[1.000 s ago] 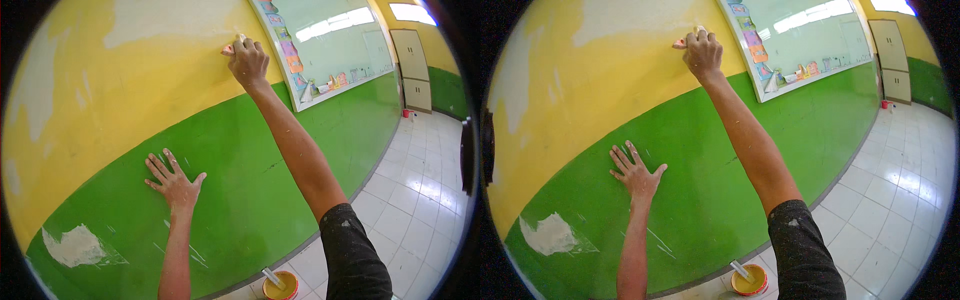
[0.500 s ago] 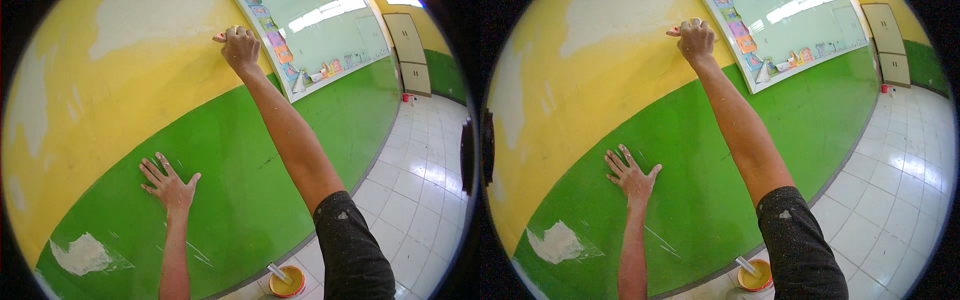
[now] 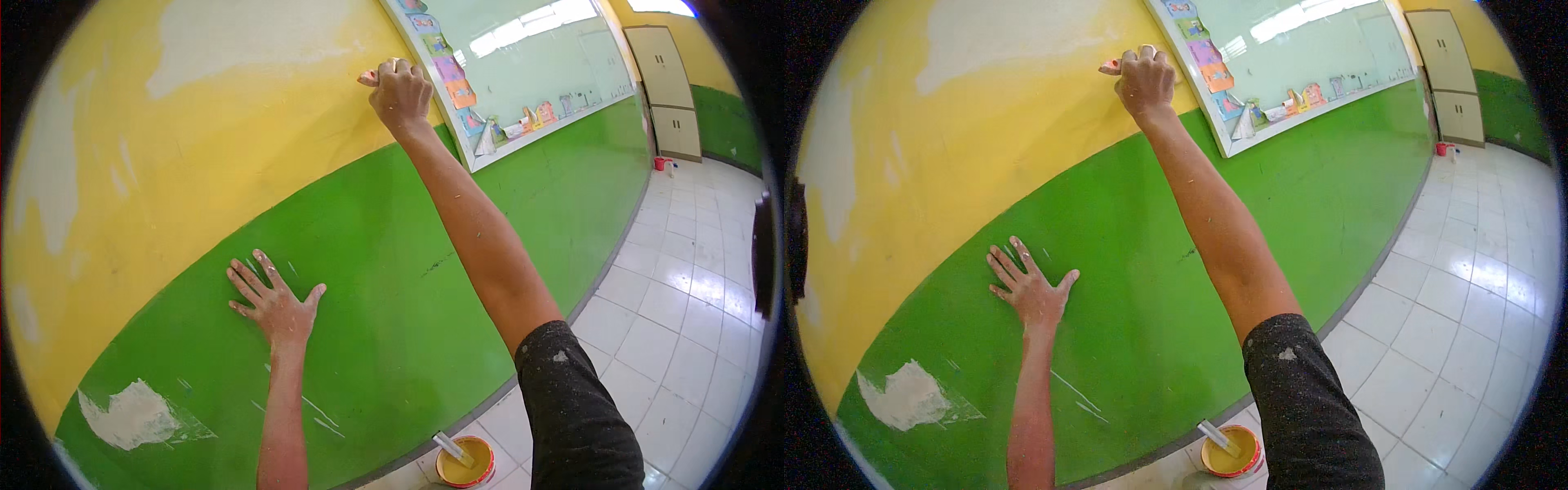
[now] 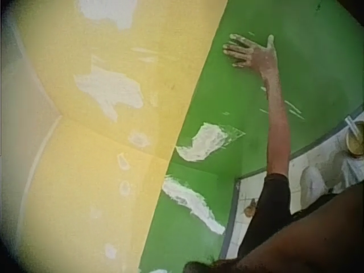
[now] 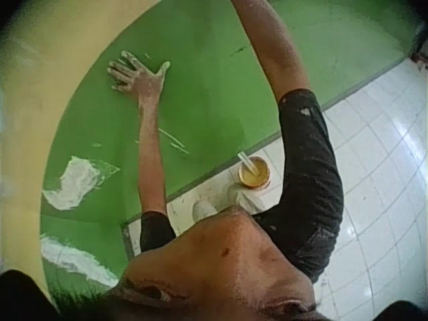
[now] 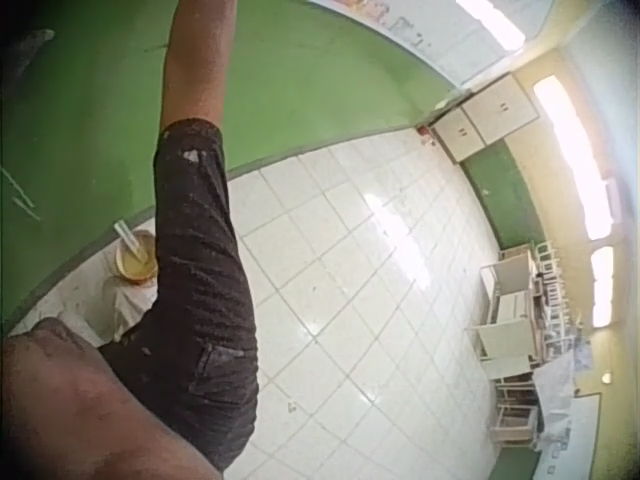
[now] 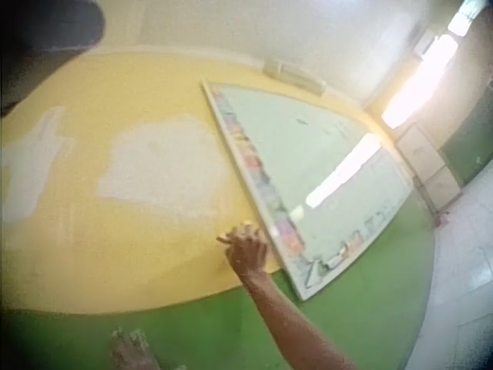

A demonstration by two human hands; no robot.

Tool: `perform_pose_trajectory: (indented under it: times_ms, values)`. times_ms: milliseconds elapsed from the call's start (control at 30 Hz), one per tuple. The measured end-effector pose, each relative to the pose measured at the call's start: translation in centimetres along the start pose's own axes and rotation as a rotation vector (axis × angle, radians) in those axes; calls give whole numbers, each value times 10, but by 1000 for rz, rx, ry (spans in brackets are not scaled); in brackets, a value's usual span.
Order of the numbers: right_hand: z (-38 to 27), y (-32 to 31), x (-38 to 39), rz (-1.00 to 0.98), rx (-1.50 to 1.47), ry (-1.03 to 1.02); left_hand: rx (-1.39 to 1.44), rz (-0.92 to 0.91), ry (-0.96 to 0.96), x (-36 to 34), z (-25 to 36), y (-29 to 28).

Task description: Painting a green and yellow wall with yellow paint using a brush.

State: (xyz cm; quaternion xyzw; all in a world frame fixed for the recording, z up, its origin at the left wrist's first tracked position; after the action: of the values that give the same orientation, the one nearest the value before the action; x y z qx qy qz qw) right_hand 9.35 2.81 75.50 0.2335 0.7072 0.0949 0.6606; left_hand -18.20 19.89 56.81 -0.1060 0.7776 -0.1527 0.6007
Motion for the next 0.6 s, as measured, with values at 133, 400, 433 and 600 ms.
perform_pose_trajectory:
  times_ms: [133, 400, 433, 600]
  values:
    - [3, -4, 0, -9, 1, 38, -4, 13, 0, -1, 0, -1]
    - [13, -14, 22, 14, 38, 58, 12, -65, 9, -1, 1, 0]
    - [16, -15, 24, 9, 42, 85, 17, -58, 11, 0, 2, -1]
    - [5, -17, 28, -13, 14, 117, 13, -45, 14, 0, 1, -2]
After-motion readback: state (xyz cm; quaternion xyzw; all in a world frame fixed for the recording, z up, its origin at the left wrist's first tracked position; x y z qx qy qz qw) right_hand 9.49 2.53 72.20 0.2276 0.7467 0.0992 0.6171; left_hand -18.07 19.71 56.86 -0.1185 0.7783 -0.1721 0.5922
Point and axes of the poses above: each hand's wrist, its own x-axis away from the middle knuckle, its own y-axis out of the palm, z = x × y, the point moved 10 cm from there along -x, towards the middle knuckle, and after that the axes turned 14 degrees about -x, right-handed, at the moved point
